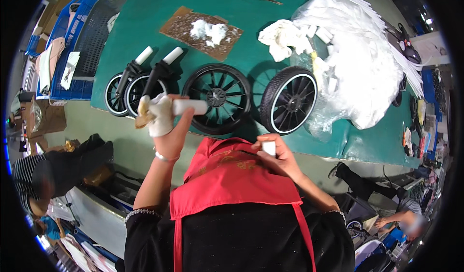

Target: The person assembles small black wheels by inserting white foam spacers into the wheel hubs and attaching them to black plastic axles. The person repeatedly picks up wheels, inserts spacers, and secures them onto axles on a green workbench.

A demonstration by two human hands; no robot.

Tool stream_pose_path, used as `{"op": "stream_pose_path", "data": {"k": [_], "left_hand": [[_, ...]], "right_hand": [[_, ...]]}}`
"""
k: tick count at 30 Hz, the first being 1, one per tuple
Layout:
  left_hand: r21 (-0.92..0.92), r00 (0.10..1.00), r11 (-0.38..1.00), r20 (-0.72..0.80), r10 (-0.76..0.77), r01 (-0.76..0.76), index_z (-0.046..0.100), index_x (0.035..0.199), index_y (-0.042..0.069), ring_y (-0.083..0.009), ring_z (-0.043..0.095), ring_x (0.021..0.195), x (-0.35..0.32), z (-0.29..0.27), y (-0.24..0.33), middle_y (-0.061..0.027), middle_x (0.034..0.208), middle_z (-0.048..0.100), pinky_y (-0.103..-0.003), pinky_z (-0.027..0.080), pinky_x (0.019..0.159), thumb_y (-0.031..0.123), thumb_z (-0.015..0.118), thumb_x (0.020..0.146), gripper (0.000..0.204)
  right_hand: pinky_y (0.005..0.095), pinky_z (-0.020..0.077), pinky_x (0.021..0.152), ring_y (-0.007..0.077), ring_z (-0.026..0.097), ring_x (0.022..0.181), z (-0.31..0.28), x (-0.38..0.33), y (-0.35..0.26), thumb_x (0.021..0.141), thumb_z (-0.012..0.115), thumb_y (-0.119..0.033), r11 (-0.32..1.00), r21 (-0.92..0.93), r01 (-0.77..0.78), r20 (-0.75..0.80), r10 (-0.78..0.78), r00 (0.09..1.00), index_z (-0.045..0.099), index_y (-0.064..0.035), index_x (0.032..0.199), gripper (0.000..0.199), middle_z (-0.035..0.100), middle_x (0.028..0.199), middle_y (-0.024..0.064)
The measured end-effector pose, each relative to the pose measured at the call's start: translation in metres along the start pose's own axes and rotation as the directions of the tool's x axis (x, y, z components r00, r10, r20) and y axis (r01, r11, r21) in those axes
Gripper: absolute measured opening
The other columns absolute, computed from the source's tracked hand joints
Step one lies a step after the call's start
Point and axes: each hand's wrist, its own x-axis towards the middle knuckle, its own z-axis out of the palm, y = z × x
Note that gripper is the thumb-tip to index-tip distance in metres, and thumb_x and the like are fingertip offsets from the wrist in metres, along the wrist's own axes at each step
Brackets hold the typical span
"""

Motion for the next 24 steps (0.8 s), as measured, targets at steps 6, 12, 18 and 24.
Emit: {"op": "stream_pose_path", "data": {"k": [6, 12, 18, 24], "left_hand": [[0.354, 0.979, 0.915, 0.004, 0.206, -0.194, 0.061, 0.096, 0.007, -0.0275, 0.059, 0.083, 0.025, 0.033, -0.023, -0.0078, 0.089, 0.062, -0.036, 0.047, 0.076, 0.013, 0.076, 0.075, 0.027], [0.692, 0.894, 0.592, 0.180, 0.411, -0.412, 0.063, 0.101, 0.011, -0.0300, 0.061, 0.091, 0.034, 0.057, -0.018, -0.0084, 0.095, 0.063, -0.035, 0.051, 0.073, 0.019, 0.075, 0.075, 0.030], [0.670, 0.898, 0.598, 0.321, 0.303, -0.441, 0.060, 0.090, 0.009, -0.0344, 0.057, 0.089, 0.043, 0.067, -0.040, -0.0138, 0.097, 0.056, -0.042, 0.050, 0.070, 0.015, 0.068, 0.074, 0.019], [0.691, 0.942, 0.643, 0.289, 0.171, -0.329, 0.060, 0.097, 0.012, -0.0317, 0.058, 0.095, 0.040, 0.067, -0.052, -0.0093, 0.095, 0.058, -0.041, 0.050, 0.074, 0.018, 0.075, 0.073, 0.029]], "right_hand": [[0.0242, 0.0448, 0.089, 0.0088, 0.057, 0.101, 0.003, 0.010, 0.002, 0.092, 0.059, 0.002, 0.982, -0.134, 0.130, -0.002, -0.132, 0.991, 0.049, -0.0070, 0.124, 0.034, 0.060, 0.105, 0.0030], [0.0235, 0.0448, 0.085, 0.0076, 0.056, 0.097, -0.001, 0.014, -0.002, 0.092, 0.060, 0.001, 0.985, -0.121, 0.123, -0.024, -0.127, 0.992, 0.050, -0.0069, 0.122, 0.033, 0.060, 0.104, 0.0021], [0.0223, 0.0441, 0.084, 0.0070, 0.055, 0.096, -0.014, 0.022, -0.017, 0.090, 0.061, 0.001, 0.985, -0.121, 0.123, -0.049, -0.129, 0.990, 0.050, -0.0060, 0.121, 0.034, 0.060, 0.103, 0.0011], [0.0324, 0.0475, 0.094, 0.0264, 0.060, 0.113, -0.082, 0.067, -0.086, 0.075, 0.061, 0.007, 0.489, -0.835, 0.253, -0.066, -0.546, 0.835, 0.054, -0.0071, 0.124, 0.051, 0.060, 0.123, 0.0112]]}}
